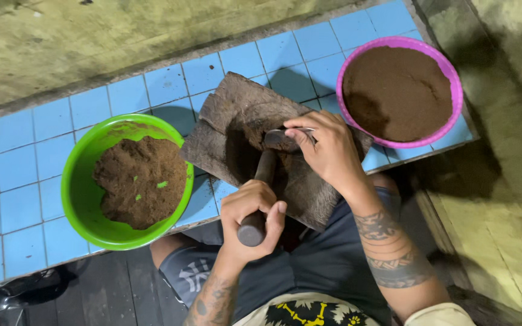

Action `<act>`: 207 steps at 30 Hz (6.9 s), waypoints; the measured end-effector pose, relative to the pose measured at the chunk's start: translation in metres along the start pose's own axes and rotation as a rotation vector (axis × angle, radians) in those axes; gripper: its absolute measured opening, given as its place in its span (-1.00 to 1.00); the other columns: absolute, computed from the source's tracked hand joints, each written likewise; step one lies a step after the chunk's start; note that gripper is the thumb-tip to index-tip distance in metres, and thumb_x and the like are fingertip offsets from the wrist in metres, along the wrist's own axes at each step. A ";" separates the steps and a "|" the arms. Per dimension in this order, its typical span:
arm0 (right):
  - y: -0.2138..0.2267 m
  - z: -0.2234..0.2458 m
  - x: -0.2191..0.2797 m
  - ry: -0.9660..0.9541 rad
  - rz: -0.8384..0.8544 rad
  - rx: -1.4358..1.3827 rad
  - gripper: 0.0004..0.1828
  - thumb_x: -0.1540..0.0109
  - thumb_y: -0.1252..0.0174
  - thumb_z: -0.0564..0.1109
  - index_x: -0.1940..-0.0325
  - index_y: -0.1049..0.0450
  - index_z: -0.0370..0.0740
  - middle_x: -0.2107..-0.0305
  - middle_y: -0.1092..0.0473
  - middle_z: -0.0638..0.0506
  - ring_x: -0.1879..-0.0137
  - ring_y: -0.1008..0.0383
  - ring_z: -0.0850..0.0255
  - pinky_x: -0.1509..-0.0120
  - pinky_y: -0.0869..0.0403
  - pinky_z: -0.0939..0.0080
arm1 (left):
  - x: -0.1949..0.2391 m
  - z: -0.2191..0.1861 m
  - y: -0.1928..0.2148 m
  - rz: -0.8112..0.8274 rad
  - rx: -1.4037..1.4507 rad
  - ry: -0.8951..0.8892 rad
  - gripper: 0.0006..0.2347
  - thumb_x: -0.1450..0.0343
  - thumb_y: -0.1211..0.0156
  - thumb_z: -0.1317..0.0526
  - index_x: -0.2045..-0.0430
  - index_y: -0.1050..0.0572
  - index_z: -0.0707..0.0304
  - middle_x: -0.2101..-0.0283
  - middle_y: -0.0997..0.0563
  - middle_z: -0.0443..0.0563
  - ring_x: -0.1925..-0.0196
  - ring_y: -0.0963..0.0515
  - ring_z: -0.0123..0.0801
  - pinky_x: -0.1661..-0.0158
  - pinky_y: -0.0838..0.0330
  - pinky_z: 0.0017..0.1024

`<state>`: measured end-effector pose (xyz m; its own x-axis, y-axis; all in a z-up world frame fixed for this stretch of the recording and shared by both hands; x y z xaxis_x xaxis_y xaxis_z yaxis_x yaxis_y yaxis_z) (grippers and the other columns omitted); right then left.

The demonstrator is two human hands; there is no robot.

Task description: The person uses a pestle and mortar to grind a brown powder. They repeatedly scoop the powder from a green bowl into the mortar, grind it, and transfer it to a pink bowl.

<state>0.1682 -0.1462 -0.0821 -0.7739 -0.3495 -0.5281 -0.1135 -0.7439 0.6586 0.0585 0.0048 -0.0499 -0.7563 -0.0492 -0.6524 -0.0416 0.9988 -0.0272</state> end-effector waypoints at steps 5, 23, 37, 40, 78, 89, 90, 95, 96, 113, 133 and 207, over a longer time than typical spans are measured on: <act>0.002 0.007 0.003 0.010 -0.024 -0.039 -0.93 -0.30 -0.24 -0.04 0.18 -0.61 0.02 0.41 -0.47 0.03 0.27 -0.46 -0.01 0.13 -0.39 0.07 | 0.012 0.000 0.007 0.064 0.005 0.051 -0.75 -0.36 -0.28 0.23 0.74 -0.40 0.24 0.66 -0.46 0.05 0.59 -0.48 -0.07 0.41 -0.39 -0.25; -0.023 0.011 -0.002 0.213 0.137 0.024 -0.96 -0.20 -0.24 -0.22 0.30 -0.52 -0.13 0.50 -0.49 0.09 0.30 -0.51 0.11 0.14 -0.43 0.10 | -0.037 0.023 0.034 0.065 -0.284 0.128 -0.86 -0.31 -0.41 0.30 0.31 -0.67 0.23 0.40 -0.59 0.05 0.31 -0.62 -0.15 0.18 -0.49 -0.23; -0.019 0.020 -0.002 0.192 0.239 0.031 -0.83 -0.14 -0.18 -0.37 0.28 -0.52 -0.15 0.54 -0.43 0.14 0.31 -0.45 0.21 0.11 -0.37 0.19 | -0.036 0.051 0.024 0.024 -0.360 0.096 -0.89 -0.23 -0.47 0.36 0.45 -0.67 0.18 0.48 -0.60 0.00 0.37 -0.65 -0.10 0.23 -0.52 -0.22; -0.011 0.022 0.002 0.139 0.246 -0.022 -0.91 -0.19 -0.25 -0.25 0.23 -0.55 -0.15 0.50 -0.47 0.11 0.26 -0.48 0.17 0.07 -0.38 0.13 | -0.035 0.048 0.028 0.019 -0.360 0.087 -0.91 -0.25 -0.45 0.36 0.46 -0.67 0.19 0.47 -0.61 0.03 0.32 -0.66 -0.07 0.20 -0.52 -0.19; 0.002 0.040 0.010 0.308 -0.088 -0.186 -0.73 -0.05 -0.44 -0.01 0.21 -0.61 -0.05 0.32 -0.57 0.13 0.22 -0.52 0.07 -0.03 -0.40 0.05 | 0.104 0.029 0.215 -0.999 -0.294 0.165 -0.91 -0.53 -0.14 0.32 0.27 -0.36 0.35 0.37 -0.51 0.05 0.40 -0.58 -0.40 0.28 -0.51 -0.52; 0.002 -0.010 0.010 -0.219 -0.040 -0.337 -0.77 -0.27 -0.29 -0.18 0.03 -0.52 -0.33 0.12 -0.51 -0.09 0.08 -0.49 0.24 -0.03 -0.45 0.31 | 0.137 0.023 0.265 -1.016 -0.793 0.356 -0.94 -0.53 -0.11 0.36 0.31 -0.37 0.32 0.31 -0.51 0.09 0.31 -0.58 -0.32 0.24 -0.48 -0.45; 0.002 -0.008 0.010 -0.213 -0.051 -0.377 -0.78 -0.28 -0.28 -0.20 0.04 -0.50 -0.36 0.10 -0.50 -0.13 0.03 -0.50 0.19 -0.07 -0.47 0.28 | 0.133 0.026 0.267 -0.936 -0.907 0.395 -0.94 -0.51 -0.12 0.37 0.34 -0.41 0.34 0.32 -0.51 0.08 0.30 -0.51 -0.33 0.23 -0.44 -0.42; 0.004 -0.001 0.014 -0.140 -0.026 -0.377 -0.80 -0.23 -0.30 -0.25 0.08 -0.51 -0.34 0.12 -0.48 -0.11 0.00 -0.50 0.14 -0.16 -0.48 0.23 | 0.124 0.037 0.276 -0.693 -1.108 0.592 -0.94 -0.52 -0.17 0.30 0.32 -0.45 0.25 0.35 -0.59 0.02 0.32 -0.58 -0.25 0.26 -0.40 -0.30; 0.004 0.000 0.015 -0.110 -0.016 -0.400 -0.78 -0.21 -0.32 -0.25 0.08 -0.51 -0.34 0.13 -0.46 -0.12 -0.01 -0.48 0.12 -0.20 -0.47 0.20 | 0.123 0.042 0.279 -0.637 -1.118 0.606 -0.93 -0.52 -0.18 0.29 0.31 -0.44 0.24 0.34 -0.60 0.02 0.29 -0.61 -0.22 0.26 -0.40 -0.27; 0.000 -0.020 0.022 -0.267 -0.169 -0.319 -0.77 -0.38 -0.22 -0.25 -0.12 -0.46 -0.36 0.06 -0.47 -0.10 -0.01 -0.46 0.22 -0.19 -0.42 0.27 | 0.111 0.081 0.277 -0.406 -0.856 0.873 -0.89 -0.49 -0.11 0.21 0.30 -0.55 0.21 0.28 -0.67 -0.01 0.22 -0.67 -0.32 0.27 -0.49 -0.35; 0.005 -0.029 0.022 -0.366 -0.268 -0.257 -0.84 -0.46 -0.21 -0.21 -0.10 -0.49 -0.31 0.15 -0.46 -0.02 0.04 -0.45 0.28 -0.11 -0.42 0.28 | 0.121 0.133 0.279 -0.798 -0.447 1.106 -0.79 -0.56 0.08 0.17 0.20 -0.51 0.27 0.36 -0.67 0.11 0.38 -0.68 -0.38 0.25 -0.62 -0.35; 0.007 -0.032 0.021 -0.456 -0.312 -0.221 -0.86 -0.40 -0.24 -0.23 -0.05 -0.53 -0.22 0.18 -0.48 0.03 0.06 -0.47 0.32 -0.14 -0.45 0.30 | 0.053 0.029 0.229 -0.873 -0.527 0.182 -0.87 -0.58 0.03 0.21 0.22 -0.42 0.28 0.32 -0.48 0.01 0.47 -0.56 -0.41 0.31 -0.41 -0.54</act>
Point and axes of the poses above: each hand's wrist, its own x-axis away from the middle knuckle, its own y-axis out of the back of the hand, z = x × y, the point moved 5 cm from there along -x, towards the middle knuckle
